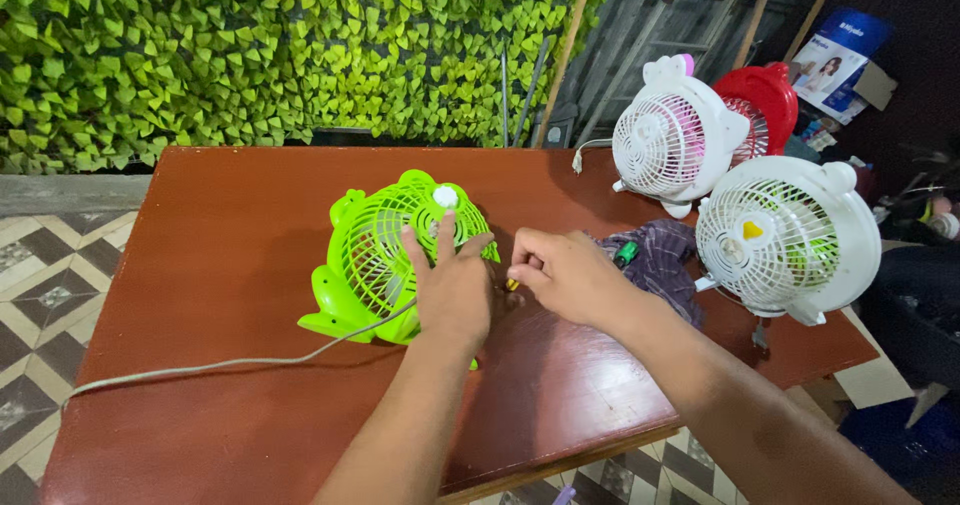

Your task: The person uses a screwdriver to unscrew the protective grills of several small decorative desk fans, wipes them with a cloth, and reassembles them on a table.

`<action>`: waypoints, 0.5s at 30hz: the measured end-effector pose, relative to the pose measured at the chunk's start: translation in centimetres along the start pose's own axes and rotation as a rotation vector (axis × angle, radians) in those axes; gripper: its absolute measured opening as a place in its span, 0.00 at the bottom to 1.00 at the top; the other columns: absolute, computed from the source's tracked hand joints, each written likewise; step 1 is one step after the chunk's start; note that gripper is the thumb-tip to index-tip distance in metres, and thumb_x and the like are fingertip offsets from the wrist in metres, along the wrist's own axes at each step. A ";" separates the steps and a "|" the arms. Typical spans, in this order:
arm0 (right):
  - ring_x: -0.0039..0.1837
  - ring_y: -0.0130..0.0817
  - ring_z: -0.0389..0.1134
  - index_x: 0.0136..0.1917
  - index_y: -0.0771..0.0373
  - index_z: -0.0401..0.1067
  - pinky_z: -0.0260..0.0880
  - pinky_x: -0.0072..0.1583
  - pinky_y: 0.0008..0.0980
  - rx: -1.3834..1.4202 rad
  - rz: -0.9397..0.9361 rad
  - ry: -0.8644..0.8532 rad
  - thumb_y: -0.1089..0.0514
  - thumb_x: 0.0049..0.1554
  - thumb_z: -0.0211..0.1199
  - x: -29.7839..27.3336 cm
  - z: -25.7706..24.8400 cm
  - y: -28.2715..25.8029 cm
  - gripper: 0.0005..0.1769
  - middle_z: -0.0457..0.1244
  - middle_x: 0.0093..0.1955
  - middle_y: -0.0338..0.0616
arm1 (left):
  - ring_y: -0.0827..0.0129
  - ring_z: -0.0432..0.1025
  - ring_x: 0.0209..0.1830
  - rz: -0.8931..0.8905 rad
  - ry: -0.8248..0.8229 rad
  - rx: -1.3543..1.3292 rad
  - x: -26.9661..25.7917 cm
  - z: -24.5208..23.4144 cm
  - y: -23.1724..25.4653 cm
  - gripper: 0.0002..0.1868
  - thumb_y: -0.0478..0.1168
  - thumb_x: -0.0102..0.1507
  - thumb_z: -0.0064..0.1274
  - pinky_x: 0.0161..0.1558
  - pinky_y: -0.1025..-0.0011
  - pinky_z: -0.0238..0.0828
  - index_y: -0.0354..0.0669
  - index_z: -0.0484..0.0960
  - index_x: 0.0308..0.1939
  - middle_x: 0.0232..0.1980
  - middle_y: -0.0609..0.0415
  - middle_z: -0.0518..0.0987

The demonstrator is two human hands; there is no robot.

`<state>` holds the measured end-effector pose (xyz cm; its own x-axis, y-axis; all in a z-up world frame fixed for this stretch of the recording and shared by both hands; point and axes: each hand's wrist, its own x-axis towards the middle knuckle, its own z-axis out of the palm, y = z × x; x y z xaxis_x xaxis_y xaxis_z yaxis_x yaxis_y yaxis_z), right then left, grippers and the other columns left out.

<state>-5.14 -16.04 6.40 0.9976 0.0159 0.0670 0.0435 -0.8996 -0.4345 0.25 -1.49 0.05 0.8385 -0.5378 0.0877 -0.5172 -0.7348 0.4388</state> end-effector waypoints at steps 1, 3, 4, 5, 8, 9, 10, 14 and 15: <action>0.39 0.44 0.74 0.46 0.62 0.72 0.71 0.42 0.40 -0.029 -0.051 0.007 0.57 0.56 0.66 -0.1 0.0 0.2 0.08 0.71 0.36 0.47 | 0.56 0.36 0.82 0.023 0.003 -0.012 -0.1 -0.2 0.0 0.18 0.55 0.54 0.64 0.72 0.30 0.12 0.69 0.88 0.49 0.76 0.67 0.64; 0.41 0.44 0.74 0.50 0.62 0.71 0.71 0.42 0.40 0.008 -0.145 -0.024 0.59 0.53 0.64 0.0 -0.3 0.9 0.11 0.70 0.38 0.47 | 0.55 0.36 0.82 0.044 0.005 -0.012 -0.1 -0.4 -0.1 0.18 0.54 0.54 0.64 0.71 0.30 0.11 0.70 0.88 0.49 0.76 0.66 0.63; 0.41 0.44 0.74 0.51 0.62 0.70 0.71 0.42 0.40 0.026 -0.191 -0.039 0.60 0.52 0.63 0.0 -0.5 1.2 0.13 0.70 0.39 0.47 | 0.55 0.36 0.82 0.043 0.003 0.000 -0.1 -0.4 -0.2 0.16 0.53 0.54 0.64 0.71 0.29 0.12 0.71 0.89 0.47 0.75 0.67 0.64; 0.41 0.44 0.74 0.50 0.61 0.71 0.71 0.43 0.40 0.018 -0.125 -0.027 0.58 0.54 0.64 0.0 -0.4 1.4 0.11 0.70 0.39 0.47 | 0.54 0.36 0.83 0.039 0.004 0.013 -0.1 -0.5 -0.3 0.15 0.52 0.55 0.63 0.72 0.29 0.12 0.72 0.89 0.46 0.74 0.67 0.65; 0.41 0.46 0.74 0.47 0.59 0.75 0.71 0.44 0.41 -0.028 -0.065 0.025 0.55 0.59 0.64 0.2 0.1 1.6 0.06 0.70 0.38 0.48 | 0.58 0.38 0.85 -0.001 0.025 0.055 -0.2 -0.4 0.2 0.15 0.56 0.55 0.64 0.75 0.31 0.13 0.60 0.90 0.43 0.75 0.71 0.66; 0.42 0.47 0.73 0.46 0.60 0.75 0.71 0.45 0.41 -0.057 -0.133 0.053 0.57 0.59 0.64 0.0 0.4 1.5 0.05 0.71 0.39 0.49 | 0.56 0.37 0.84 0.013 0.015 0.025 -0.3 -0.6 0.2 0.17 0.56 0.54 0.65 0.73 0.31 0.12 0.60 0.90 0.45 0.76 0.69 0.65; 0.43 0.49 0.73 0.45 0.60 0.75 0.70 0.45 0.42 -0.087 -0.201 0.081 0.58 0.60 0.63 -0.1 0.5 1.5 0.04 0.71 0.39 0.49 | 0.55 0.36 0.83 0.027 0.005 -0.004 -0.4 -0.7 0.2 0.20 0.57 0.53 0.66 0.72 0.31 0.11 0.59 0.89 0.46 0.76 0.67 0.64; 0.38 0.42 0.72 0.53 0.60 0.71 0.69 0.42 0.40 0.043 -0.067 -0.026 0.57 0.55 0.64 -0.3 -0.3 1.3 0.12 0.70 0.37 0.44 | 0.54 0.35 0.83 0.033 -0.025 -0.078 -0.1 -0.7 -0.1 0.18 0.54 0.53 0.65 0.71 0.28 0.11 0.63 0.90 0.47 0.74 0.70 0.67; 0.37 0.40 0.72 0.51 0.61 0.72 0.70 0.41 0.39 0.057 0.034 -0.020 0.56 0.55 0.66 0.0 -0.2 1.1 0.12 0.71 0.36 0.44 | 0.55 0.36 0.84 0.028 -0.002 -0.056 -0.1 -0.5 -0.1 0.18 0.55 0.53 0.65 0.72 0.29 0.12 0.61 0.90 0.46 0.73 0.71 0.68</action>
<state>-5.11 -17.13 6.04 0.9994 -0.0053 0.0335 0.0117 -0.8735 -0.4866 0.35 -1.16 0.41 0.8234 -0.5587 0.0994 -0.5303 -0.6952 0.4853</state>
